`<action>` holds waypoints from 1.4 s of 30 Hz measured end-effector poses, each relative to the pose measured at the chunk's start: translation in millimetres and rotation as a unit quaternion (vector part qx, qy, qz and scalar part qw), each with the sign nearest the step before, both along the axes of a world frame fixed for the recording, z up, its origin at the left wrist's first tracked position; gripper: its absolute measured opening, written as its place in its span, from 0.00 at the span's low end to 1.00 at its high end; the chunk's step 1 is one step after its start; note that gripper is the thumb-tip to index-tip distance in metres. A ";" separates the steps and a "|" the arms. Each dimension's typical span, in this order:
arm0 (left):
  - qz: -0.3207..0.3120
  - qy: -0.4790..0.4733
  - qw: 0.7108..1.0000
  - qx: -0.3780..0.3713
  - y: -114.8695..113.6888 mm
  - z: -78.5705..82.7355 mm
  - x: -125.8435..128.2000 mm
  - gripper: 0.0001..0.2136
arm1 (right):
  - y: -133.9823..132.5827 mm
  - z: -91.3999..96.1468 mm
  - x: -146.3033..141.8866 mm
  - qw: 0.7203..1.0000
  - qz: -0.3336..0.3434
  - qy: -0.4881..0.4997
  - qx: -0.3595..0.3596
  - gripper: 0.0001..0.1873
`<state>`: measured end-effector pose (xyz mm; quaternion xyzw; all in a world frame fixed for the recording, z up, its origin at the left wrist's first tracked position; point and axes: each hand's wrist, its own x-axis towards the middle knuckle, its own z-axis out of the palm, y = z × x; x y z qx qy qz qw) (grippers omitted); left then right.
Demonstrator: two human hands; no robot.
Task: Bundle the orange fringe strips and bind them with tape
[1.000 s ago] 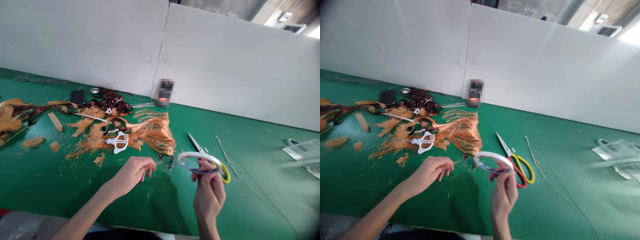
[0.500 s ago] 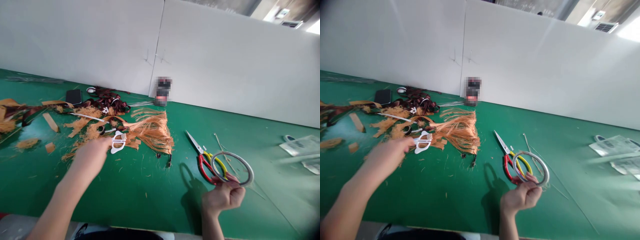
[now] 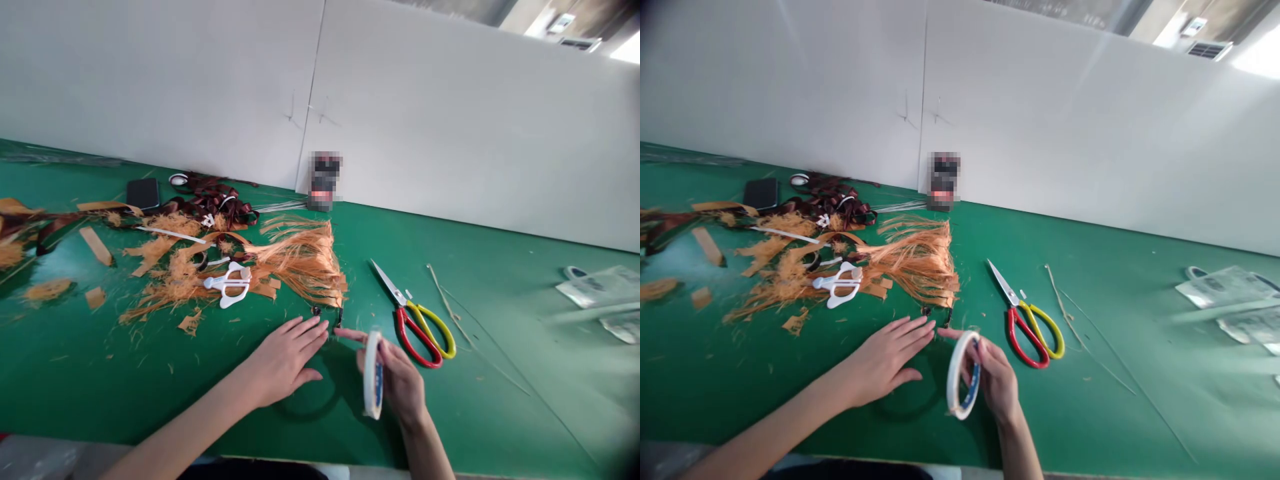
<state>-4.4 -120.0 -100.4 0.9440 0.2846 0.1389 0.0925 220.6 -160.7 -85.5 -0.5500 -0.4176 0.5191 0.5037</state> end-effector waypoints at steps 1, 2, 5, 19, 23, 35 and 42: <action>0.009 0.004 1.000 -0.005 -3.4 -4.4 3.1 0.26 | 0.0 -0.2 -2.5 0.997 0.050 0.029 -0.041 0.19; 0.025 0.008 1.000 -0.005 -6.5 -7.6 4.7 0.27 | 0.3 -0.7 -4.2 0.990 0.094 0.065 -0.080 0.19; 0.097 0.024 0.995 0.013 -16.2 -12.8 5.4 0.28 | 2.6 -2.1 -5.6 0.979 0.129 0.122 -0.103 0.20; 0.415 0.131 0.898 0.069 -14.0 18.2 -44.4 0.22 | 5.0 0.1 -1.6 0.983 0.051 0.156 -0.078 0.18; 0.425 0.121 0.892 0.092 -4.4 38.5 -53.6 0.20 | 4.6 3.0 7.2 0.987 -0.018 0.159 -0.009 0.16; 0.052 0.053 0.997 0.009 10.0 -8.4 -69.9 0.27 | 3.4 -3.8 22.6 0.961 -0.080 0.256 0.063 0.15; 0.117 0.080 0.984 0.109 49.7 -4.4 -104.3 0.25 | 4.2 -3.9 26.7 0.922 -0.147 0.342 0.108 0.08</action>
